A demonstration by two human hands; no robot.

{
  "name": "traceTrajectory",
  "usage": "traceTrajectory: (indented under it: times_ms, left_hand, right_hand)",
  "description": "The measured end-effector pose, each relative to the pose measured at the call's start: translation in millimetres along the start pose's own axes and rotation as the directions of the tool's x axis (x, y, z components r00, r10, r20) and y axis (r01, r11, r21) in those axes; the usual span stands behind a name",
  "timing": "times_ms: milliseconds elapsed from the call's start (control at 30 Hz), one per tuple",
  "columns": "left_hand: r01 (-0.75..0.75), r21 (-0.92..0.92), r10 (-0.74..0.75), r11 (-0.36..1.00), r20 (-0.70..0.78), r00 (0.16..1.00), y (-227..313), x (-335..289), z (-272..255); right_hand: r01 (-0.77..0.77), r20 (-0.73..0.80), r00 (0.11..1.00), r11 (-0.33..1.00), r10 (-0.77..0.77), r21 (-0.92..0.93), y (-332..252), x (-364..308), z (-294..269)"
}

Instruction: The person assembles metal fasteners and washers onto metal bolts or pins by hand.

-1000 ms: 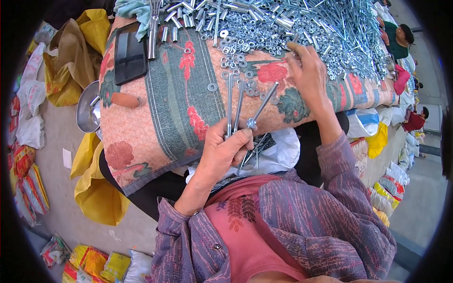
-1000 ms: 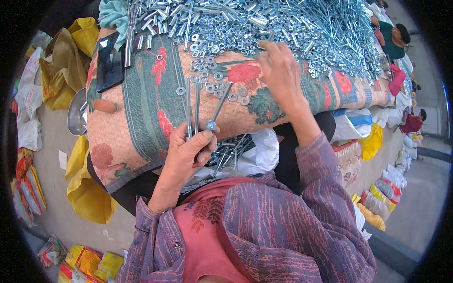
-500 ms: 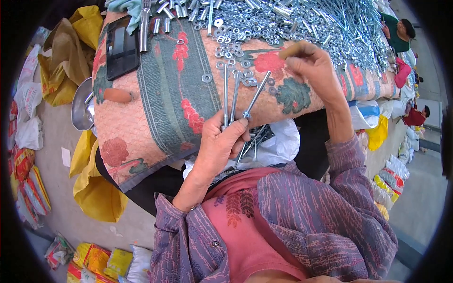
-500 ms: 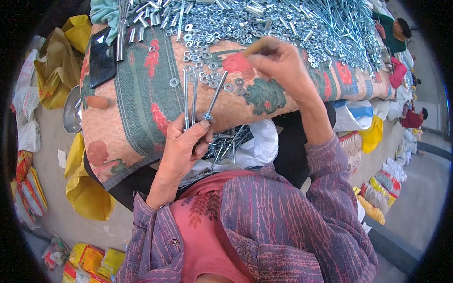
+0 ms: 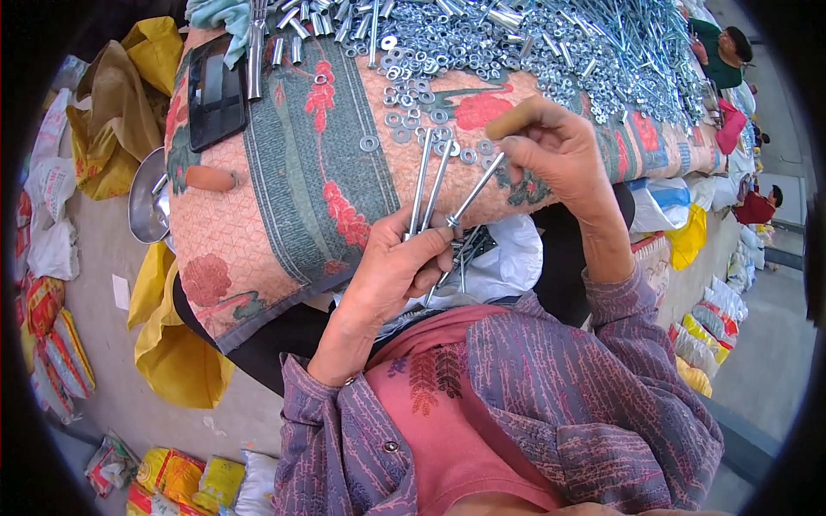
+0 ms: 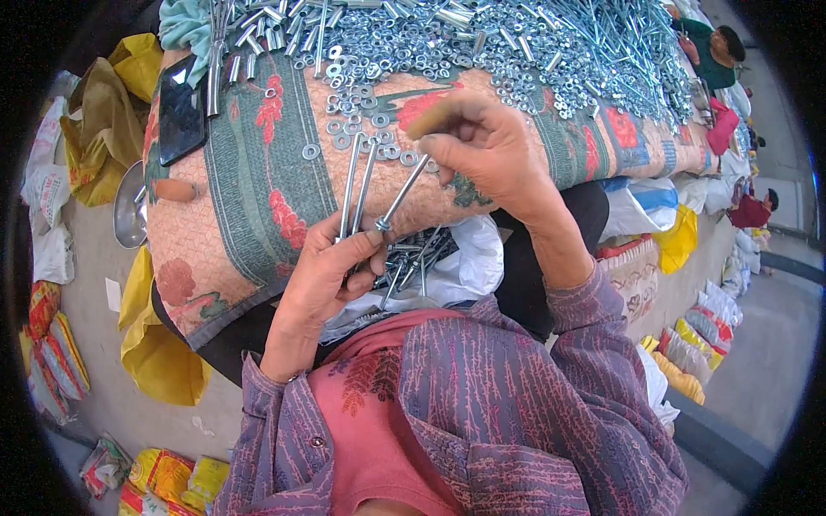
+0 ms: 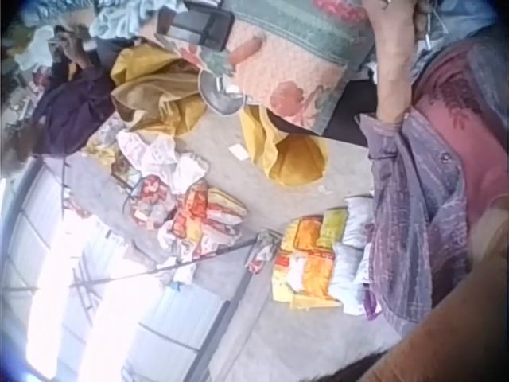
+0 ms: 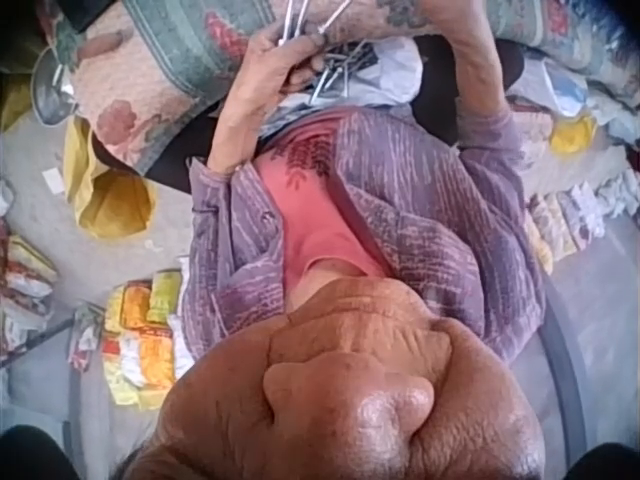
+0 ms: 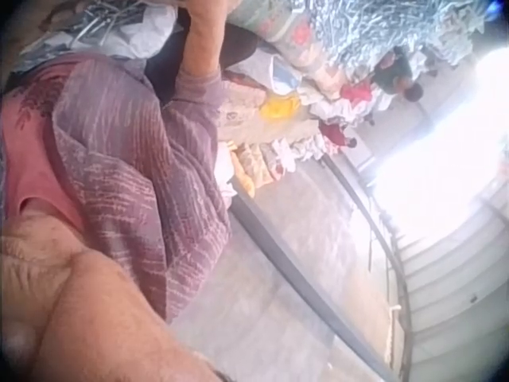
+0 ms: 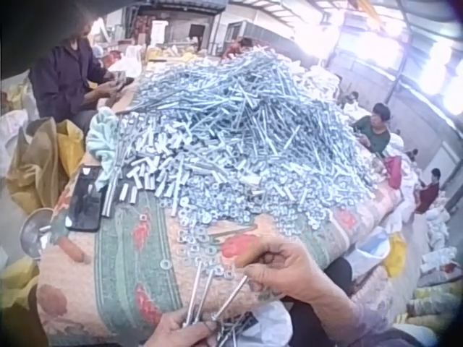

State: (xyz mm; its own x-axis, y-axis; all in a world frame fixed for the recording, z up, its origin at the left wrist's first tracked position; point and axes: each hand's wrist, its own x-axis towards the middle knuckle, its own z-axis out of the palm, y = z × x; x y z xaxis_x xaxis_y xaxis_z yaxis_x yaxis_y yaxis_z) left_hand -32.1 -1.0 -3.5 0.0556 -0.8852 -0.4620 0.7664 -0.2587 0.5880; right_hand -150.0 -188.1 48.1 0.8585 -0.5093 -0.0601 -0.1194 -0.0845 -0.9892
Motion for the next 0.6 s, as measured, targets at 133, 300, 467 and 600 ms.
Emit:
traceTrajectory:
  times_ms: [133,300,467,600]
  left_hand:
    - [0.001,0.011,-0.001,1.0,-0.004,1.0,0.3,-0.2,-2.5]
    - [-0.061,0.149,0.069,0.987,-0.046,0.997,-3.7,-0.8,-2.1]
    - [-0.077,0.09,0.078,0.993,-0.008,0.997,1.6,-1.5,6.2]
    - [-0.091,0.141,0.1,0.986,-0.064,0.993,2.2,0.0,1.9]
  right_hand:
    - [-0.015,-0.051,0.999,0.999,0.013,-0.039,0.6,-5.7,-1.6]
    - [-0.093,-0.013,0.996,0.994,0.094,0.056,6.1,-7.7,1.6]
    - [-0.324,0.173,0.945,0.855,0.277,0.404,19.0,-20.1,23.0]
    - [-0.208,0.088,0.978,0.936,0.191,0.285,-2.0,-20.6,11.8]
